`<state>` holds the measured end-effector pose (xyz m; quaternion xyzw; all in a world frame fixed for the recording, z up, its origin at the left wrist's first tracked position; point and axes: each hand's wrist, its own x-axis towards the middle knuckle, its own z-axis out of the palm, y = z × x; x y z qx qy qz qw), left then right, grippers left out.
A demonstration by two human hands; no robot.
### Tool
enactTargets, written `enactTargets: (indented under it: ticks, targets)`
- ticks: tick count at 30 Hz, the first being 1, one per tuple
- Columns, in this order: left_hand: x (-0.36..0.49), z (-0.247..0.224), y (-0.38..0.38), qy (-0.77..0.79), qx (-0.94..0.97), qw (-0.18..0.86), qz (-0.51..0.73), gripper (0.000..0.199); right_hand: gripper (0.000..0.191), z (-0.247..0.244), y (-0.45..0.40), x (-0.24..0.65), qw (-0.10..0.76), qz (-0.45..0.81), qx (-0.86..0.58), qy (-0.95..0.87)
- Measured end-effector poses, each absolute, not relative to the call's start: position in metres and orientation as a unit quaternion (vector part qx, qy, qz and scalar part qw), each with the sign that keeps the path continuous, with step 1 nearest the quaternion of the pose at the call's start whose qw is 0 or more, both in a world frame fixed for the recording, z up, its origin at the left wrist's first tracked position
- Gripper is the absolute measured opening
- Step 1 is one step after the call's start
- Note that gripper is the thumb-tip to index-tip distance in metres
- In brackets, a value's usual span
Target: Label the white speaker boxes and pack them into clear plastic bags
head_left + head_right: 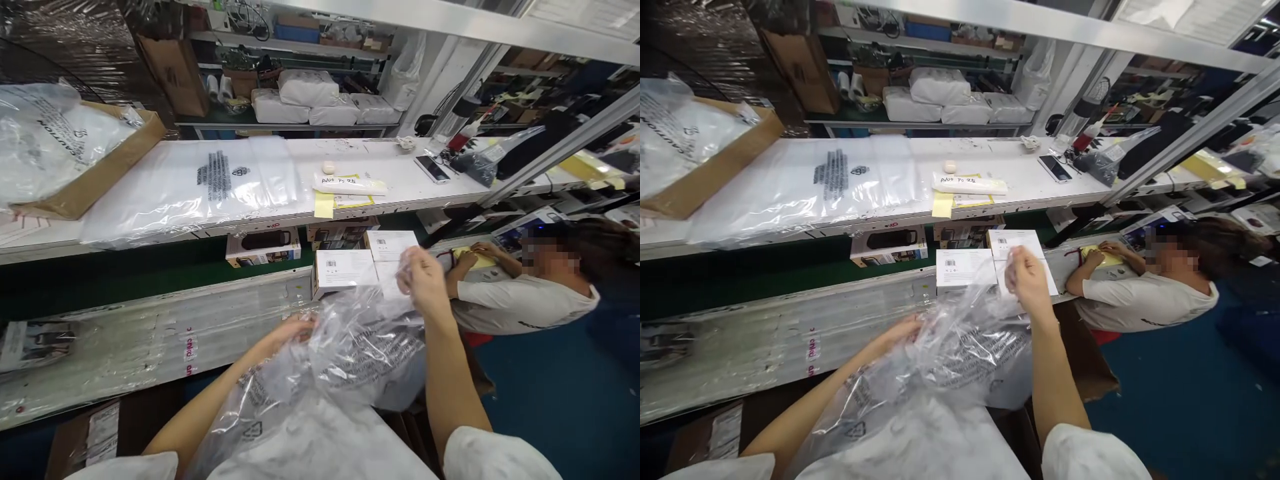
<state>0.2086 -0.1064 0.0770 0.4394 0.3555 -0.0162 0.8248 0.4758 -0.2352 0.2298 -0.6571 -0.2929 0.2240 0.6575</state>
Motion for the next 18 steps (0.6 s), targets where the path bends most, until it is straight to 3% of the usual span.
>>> enactTargets:
  ticks: [2,4,6,8,10,13,18]
  targets:
    - [0.203,0.068,-0.097,0.403,0.541,0.738,0.009,0.065,0.054,0.213,-0.249,0.477,0.508,0.363,-0.711,-0.323]
    - [0.211,0.072,-0.080,0.422,0.661,0.612,0.103,0.097,0.055,0.197,-0.264,0.473,0.413,0.441,-0.724,-0.332]
    - [0.233,0.083,-0.058,0.374,0.761,0.506,0.159,0.127,0.054,0.185,-0.276,0.468,0.392,0.472,-0.718,-0.329]
    - [0.262,0.091,-0.036,0.292,0.826,0.464,0.131,0.143,0.051,0.182,-0.283,0.462,0.398,0.498,-0.695,-0.331]
    - [0.288,0.092,-0.020,0.219,0.857,0.459,0.079,0.143,0.049,0.185,-0.284,0.456,0.410,0.540,-0.654,-0.335]
    - [0.300,0.085,-0.013,0.158,0.875,0.455,0.054,0.125,0.047,0.197,-0.276,0.445,0.420,0.597,-0.589,-0.348]
    - [0.229,0.078,-0.004,0.168,0.890,0.418,0.067,0.111,0.044,0.211,-0.252,0.427,0.443,0.621,-0.522,-0.382]
